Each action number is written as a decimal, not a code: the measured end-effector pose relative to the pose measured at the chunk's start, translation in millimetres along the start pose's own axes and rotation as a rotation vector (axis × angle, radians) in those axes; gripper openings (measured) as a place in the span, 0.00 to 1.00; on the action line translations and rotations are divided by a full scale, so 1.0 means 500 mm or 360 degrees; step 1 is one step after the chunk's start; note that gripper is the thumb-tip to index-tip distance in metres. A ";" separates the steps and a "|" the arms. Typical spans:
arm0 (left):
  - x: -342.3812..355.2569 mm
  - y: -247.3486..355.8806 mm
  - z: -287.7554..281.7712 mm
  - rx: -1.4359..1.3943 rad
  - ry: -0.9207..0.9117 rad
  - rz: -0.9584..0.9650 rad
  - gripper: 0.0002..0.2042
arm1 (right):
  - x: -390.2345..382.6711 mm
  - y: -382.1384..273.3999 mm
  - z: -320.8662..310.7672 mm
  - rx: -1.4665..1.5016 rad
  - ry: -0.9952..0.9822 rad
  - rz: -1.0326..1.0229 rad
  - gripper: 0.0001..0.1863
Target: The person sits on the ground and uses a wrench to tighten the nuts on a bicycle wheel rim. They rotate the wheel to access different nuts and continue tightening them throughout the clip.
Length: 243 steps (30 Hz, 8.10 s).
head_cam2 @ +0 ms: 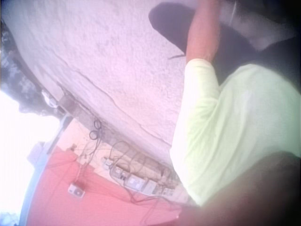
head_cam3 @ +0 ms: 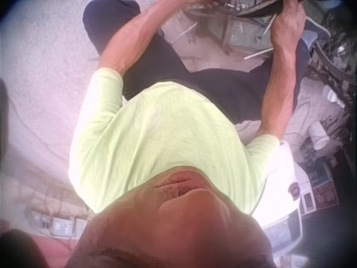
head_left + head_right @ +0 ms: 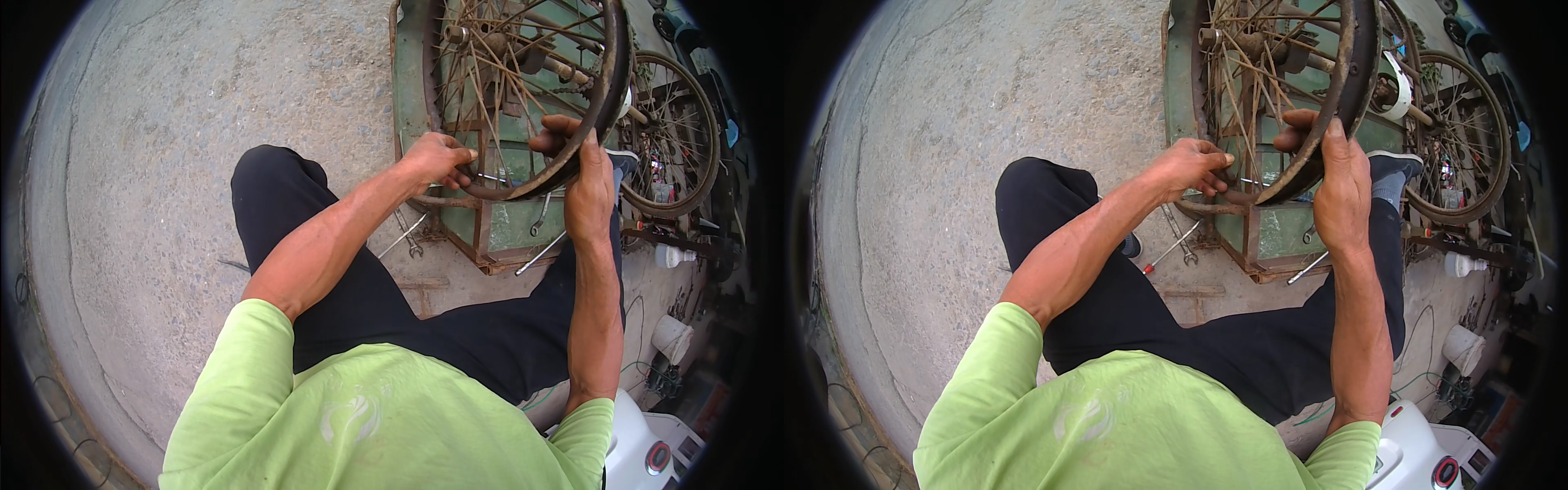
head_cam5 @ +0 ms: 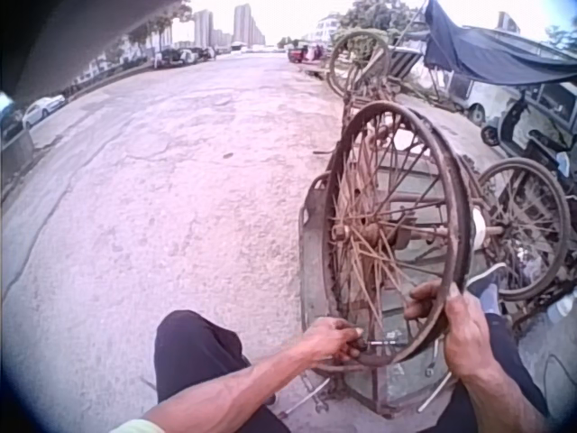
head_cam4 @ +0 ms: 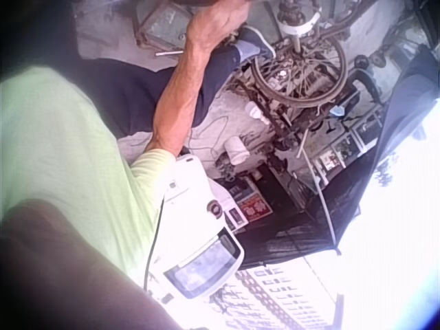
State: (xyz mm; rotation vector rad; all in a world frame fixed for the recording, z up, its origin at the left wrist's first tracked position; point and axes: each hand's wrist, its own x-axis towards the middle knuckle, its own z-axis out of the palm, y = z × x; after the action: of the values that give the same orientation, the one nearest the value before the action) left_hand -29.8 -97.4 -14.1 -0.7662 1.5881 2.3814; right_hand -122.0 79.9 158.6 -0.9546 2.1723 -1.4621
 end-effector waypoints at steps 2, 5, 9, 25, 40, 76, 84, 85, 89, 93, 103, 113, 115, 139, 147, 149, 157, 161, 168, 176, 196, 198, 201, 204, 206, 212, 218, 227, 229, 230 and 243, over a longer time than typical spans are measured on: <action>-0.008 0.007 0.019 0.0104 0.0087 -0.0009 0.20 | 0.001 0.005 -0.002 -0.0013 -0.0002 0.0002 0.33; -0.010 0.006 0.037 0.0577 0.0253 0.0220 0.21 | 0.003 0.003 -0.004 -0.0033 -0.0015 0.0002 0.33; 0.013 -0.036 0.036 0.1078 0.0446 0.0763 0.21 | 0.006 0.002 -0.002 -0.0013 -0.0031 -0.0012 0.33; 0.014 -0.006 0.022 0.1266 0.0071 0.0877 0.19 | 0.003 0.001 -0.010 0.0068 -0.0027 -0.0049 0.34; -0.001 -0.035 0.021 0.1310 0.0246 0.1207 0.23 | 0.013 -0.038 -0.012 0.0130 -0.0081 -0.0094 0.32; -0.038 0.004 0.080 0.1068 0.0344 0.0850 0.24 | 0.031 -0.084 -0.012 0.0054 0.0103 0.0017 0.29; -0.019 -0.012 0.066 0.1393 0.0438 0.0864 0.32 | 0.025 -0.073 0.001 0.0050 0.0126 -0.0022 0.30; -0.020 -0.005 0.069 0.1410 0.0398 0.0785 0.32 | 0.023 -0.072 -0.001 0.0046 0.0142 -0.0013 0.30; -0.011 -0.015 0.075 0.1403 0.0473 0.0900 0.31 | 0.029 -0.080 -0.002 0.0053 0.0114 0.0004 0.30; -0.018 0.008 0.059 0.1294 0.0255 0.0814 0.28 | 0.037 -0.065 -0.012 -0.0007 0.0029 0.0002 0.32; -0.042 -0.008 0.050 0.0916 0.0213 0.0974 0.17 | 0.033 -0.063 -0.013 0.0057 0.0035 0.0087 0.33; -0.037 0.018 0.031 0.0658 0.0280 0.0655 0.14 | 0.040 -0.054 -0.012 0.0041 0.0067 0.0101 0.32; -0.035 0.014 0.026 0.0592 0.0203 0.0547 0.14 | 0.041 -0.046 -0.018 0.0062 0.0046 0.0118 0.32; -0.001 -0.012 0.048 0.0534 0.0036 0.0509 0.16 | 0.042 -0.030 -0.027 0.0094 0.0013 0.0127 0.31; -0.025 0.029 0.037 0.0539 -0.0232 0.0404 0.16 | 0.054 -0.042 -0.030 0.0054 0.0041 0.0099 0.30; -0.028 0.042 0.021 0.0302 -0.0466 0.0231 0.16 | 0.055 -0.044 -0.024 0.0086 0.0076 0.0108 0.32; -0.028 0.023 0.024 0.0298 -0.0429 0.0336 0.19 | 0.052 -0.059 -0.014 0.0091 0.0131 0.0128 0.33; -0.016 0.013 0.037 0.0461 -0.0267 0.0435 0.22 | 0.058 -0.060 -0.012 0.0063 0.0144 0.0127 0.33; -0.014 0.013 0.070 0.1118 0.0324 0.0675 0.31 | 0.037 -0.039 -0.003 0.0024 0.0171 0.0090 0.32; -0.003 0.007 0.029 0.0963 0.0092 0.0685 0.24 | 0.025 -0.044 -0.010 -0.0025 0.0062 0.0132 0.31; -0.016 -0.040 0.020 0.1114 0.0481 0.1072 0.15 | -0.005 0.010 -0.008 0.0125 -0.0042 0.0122 0.32; -0.009 -0.031 0.008 0.1062 0.0577 0.1114 0.17 | -0.007 0.016 -0.013 0.0135 -0.0086 0.0105 0.33; -0.025 -0.006 -0.002 0.0769 0.0672 0.1051 0.18 | -0.010 0.007 -0.005 0.0137 -0.0032 0.0122 0.31; -0.054 0.001 0.008 0.0256 0.0433 0.0590 0.15 | -0.019 0.013 -0.003 0.0152 -0.0045 0.0137 0.31; -0.073 -0.004 0.023 0.0075 0.0282 0.0480 0.15 | -0.025 0.020 0.001 0.0176 -0.0041 0.0128 0.31; -0.064 -0.023 0.059 0.0031 0.0191 0.0347 0.16 | -0.037 0.039 0.011 0.0182 -0.0051 0.0097 0.31; -0.054 -0.025 0.066 0.0636 0.0417 0.0681 0.16 | -0.042 0.050 0.014 0.0191 -0.0021 0.0091 0.31; -0.045 -0.007 0.067 0.0909 0.0465 0.0802 0.17 | -0.045 0.059 0.014 0.0242 -0.0063 0.0085 0.31; -0.053 0.000 0.080 0.0985 0.0535 0.0704 0.16 | -0.045 0.060 0.012 0.0227 -0.0063 0.0088 0.31; -0.049 -0.003 0.080 0.0968 0.0548 0.0746 0.16 | -0.045 0.057 0.014 0.0221 -0.0063 0.0091 0.31; -0.055 0.011 0.085 0.1288 0.0593 0.0830 0.12 | -0.039 0.056 0.003 0.0224 -0.0089 0.0067 0.31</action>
State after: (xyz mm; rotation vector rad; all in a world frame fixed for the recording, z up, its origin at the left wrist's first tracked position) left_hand -21.9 -57.9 17.0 -0.6771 2.9046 1.5850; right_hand -116.6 98.9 130.9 -0.8852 2.0083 -1.5273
